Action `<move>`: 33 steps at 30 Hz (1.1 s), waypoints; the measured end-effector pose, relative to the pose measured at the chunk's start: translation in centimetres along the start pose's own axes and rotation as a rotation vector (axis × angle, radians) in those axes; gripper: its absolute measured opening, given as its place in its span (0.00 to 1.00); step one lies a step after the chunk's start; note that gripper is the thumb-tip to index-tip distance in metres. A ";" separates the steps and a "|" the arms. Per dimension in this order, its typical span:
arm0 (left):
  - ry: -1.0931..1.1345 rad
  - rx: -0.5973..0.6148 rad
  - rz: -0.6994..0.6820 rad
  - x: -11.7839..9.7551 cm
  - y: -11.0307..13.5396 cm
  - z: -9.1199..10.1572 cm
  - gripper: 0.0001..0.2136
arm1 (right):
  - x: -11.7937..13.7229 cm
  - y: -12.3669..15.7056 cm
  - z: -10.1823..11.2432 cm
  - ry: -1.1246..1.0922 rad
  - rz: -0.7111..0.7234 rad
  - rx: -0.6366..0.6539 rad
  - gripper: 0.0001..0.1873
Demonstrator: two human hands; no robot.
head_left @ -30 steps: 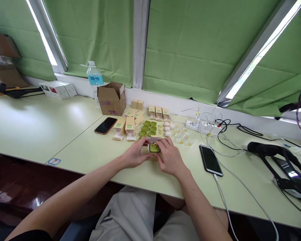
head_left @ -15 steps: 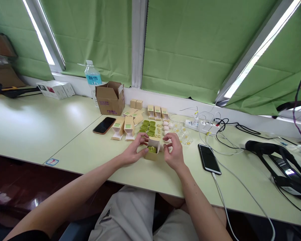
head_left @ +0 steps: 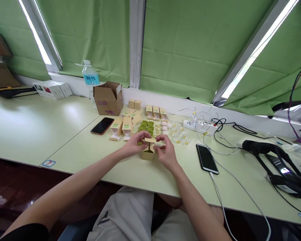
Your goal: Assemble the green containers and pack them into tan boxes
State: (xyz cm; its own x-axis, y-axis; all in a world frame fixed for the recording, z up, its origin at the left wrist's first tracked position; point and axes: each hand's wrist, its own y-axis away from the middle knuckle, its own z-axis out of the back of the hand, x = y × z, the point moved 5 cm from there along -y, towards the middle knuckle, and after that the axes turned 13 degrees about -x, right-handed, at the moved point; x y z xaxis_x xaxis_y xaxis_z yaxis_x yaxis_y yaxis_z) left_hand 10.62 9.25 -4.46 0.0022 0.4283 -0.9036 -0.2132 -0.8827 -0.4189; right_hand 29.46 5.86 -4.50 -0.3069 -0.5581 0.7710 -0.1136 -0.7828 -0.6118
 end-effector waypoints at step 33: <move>-0.099 0.035 -0.187 -1.2 1.9 1.4 0.12 | 1.7 1.2 0.4 -0.013 0.314 0.049 0.07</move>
State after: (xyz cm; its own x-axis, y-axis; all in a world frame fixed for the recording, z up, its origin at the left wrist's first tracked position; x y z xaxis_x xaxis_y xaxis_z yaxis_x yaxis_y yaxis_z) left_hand 8.81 7.30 -4.04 -0.0510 0.6022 -0.7967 -0.2516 -0.7798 -0.5732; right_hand 29.20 3.89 -3.90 -0.3078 -0.7777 0.5481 0.0308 -0.5839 -0.8112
